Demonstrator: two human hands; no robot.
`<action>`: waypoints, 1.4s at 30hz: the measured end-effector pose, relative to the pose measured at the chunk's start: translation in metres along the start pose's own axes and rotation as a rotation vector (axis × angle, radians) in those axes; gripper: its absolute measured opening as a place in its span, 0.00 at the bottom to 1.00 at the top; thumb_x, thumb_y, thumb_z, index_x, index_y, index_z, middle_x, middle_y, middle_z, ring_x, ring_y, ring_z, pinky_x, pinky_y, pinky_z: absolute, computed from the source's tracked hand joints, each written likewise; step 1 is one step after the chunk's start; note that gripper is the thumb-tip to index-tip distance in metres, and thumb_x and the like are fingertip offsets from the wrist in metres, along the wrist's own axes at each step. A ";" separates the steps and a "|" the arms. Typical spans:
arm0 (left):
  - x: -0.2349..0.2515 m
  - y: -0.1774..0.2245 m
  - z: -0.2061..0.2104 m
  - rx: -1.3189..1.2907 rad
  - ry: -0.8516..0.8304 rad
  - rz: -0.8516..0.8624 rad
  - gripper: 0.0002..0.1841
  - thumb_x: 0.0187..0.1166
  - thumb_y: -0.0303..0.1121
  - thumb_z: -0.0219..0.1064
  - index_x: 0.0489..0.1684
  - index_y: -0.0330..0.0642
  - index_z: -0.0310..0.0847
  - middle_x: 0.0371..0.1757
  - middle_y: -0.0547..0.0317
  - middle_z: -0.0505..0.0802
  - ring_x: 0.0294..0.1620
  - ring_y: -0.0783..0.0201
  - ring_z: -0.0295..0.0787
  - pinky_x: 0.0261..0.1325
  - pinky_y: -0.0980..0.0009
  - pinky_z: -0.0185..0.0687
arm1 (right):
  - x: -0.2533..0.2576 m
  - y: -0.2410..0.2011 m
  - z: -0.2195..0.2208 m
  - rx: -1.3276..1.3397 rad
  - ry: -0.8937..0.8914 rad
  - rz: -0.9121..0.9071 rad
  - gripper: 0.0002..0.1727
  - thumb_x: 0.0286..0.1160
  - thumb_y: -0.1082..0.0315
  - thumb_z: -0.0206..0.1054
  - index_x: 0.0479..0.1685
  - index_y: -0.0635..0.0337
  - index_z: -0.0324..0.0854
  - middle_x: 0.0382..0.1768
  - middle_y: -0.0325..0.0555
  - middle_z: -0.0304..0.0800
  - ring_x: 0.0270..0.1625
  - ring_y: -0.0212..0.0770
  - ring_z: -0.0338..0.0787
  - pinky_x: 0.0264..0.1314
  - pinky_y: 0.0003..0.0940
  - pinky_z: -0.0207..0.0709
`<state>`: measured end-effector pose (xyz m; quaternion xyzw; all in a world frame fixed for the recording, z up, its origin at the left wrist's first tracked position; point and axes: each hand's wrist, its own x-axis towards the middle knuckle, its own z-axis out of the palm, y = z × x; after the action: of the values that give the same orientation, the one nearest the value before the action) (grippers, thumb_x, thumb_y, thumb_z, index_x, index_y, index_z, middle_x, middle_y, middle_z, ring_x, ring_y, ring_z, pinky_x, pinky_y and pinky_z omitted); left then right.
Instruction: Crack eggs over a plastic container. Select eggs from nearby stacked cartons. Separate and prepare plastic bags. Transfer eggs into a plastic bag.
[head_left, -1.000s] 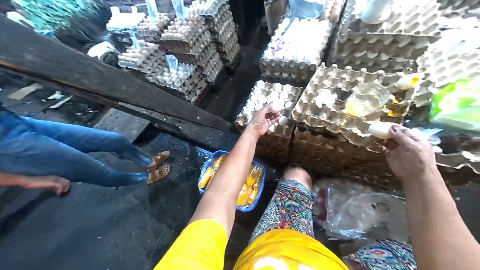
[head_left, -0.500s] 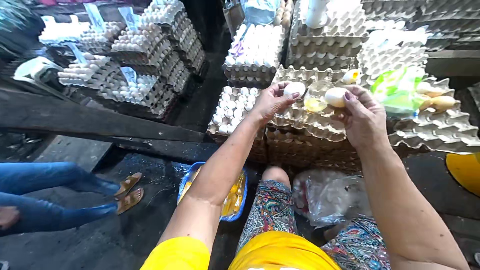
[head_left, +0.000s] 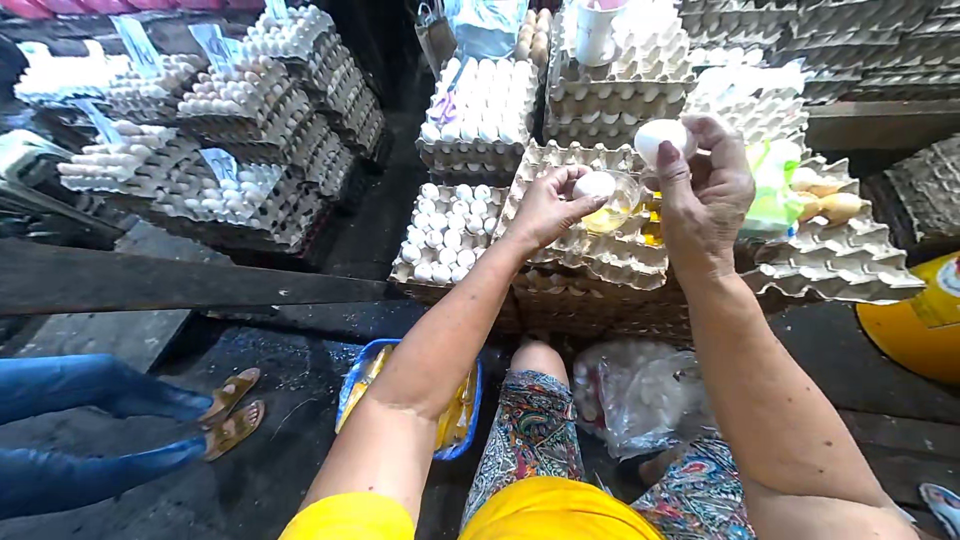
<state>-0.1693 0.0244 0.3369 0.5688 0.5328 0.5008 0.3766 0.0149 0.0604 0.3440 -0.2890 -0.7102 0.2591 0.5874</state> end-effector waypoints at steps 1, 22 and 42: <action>0.001 0.000 0.000 0.009 0.001 0.002 0.26 0.74 0.31 0.78 0.70 0.32 0.78 0.59 0.45 0.90 0.56 0.62 0.91 0.61 0.64 0.89 | -0.001 0.003 0.002 -0.037 -0.021 -0.010 0.23 0.86 0.61 0.65 0.72 0.68 0.77 0.58 0.57 0.86 0.51 0.40 0.91 0.54 0.35 0.88; 0.013 0.023 -0.003 -0.082 -0.049 -0.290 0.20 0.83 0.35 0.70 0.68 0.32 0.77 0.56 0.46 0.90 0.45 0.64 0.91 0.53 0.68 0.88 | -0.066 0.058 -0.010 -0.684 -0.497 0.220 0.21 0.81 0.63 0.69 0.65 0.68 0.80 0.59 0.72 0.84 0.59 0.73 0.87 0.55 0.70 0.80; 0.037 0.014 0.012 0.027 -0.222 0.003 0.26 0.73 0.25 0.77 0.71 0.30 0.77 0.64 0.44 0.88 0.61 0.61 0.89 0.67 0.65 0.86 | 0.041 0.031 -0.032 0.220 -0.501 0.592 0.18 0.83 0.67 0.67 0.68 0.61 0.82 0.46 0.44 0.93 0.40 0.35 0.93 0.44 0.34 0.90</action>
<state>-0.1572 0.0601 0.3543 0.6266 0.4935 0.4280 0.4251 0.0436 0.1122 0.3557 -0.3445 -0.6855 0.5539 0.3235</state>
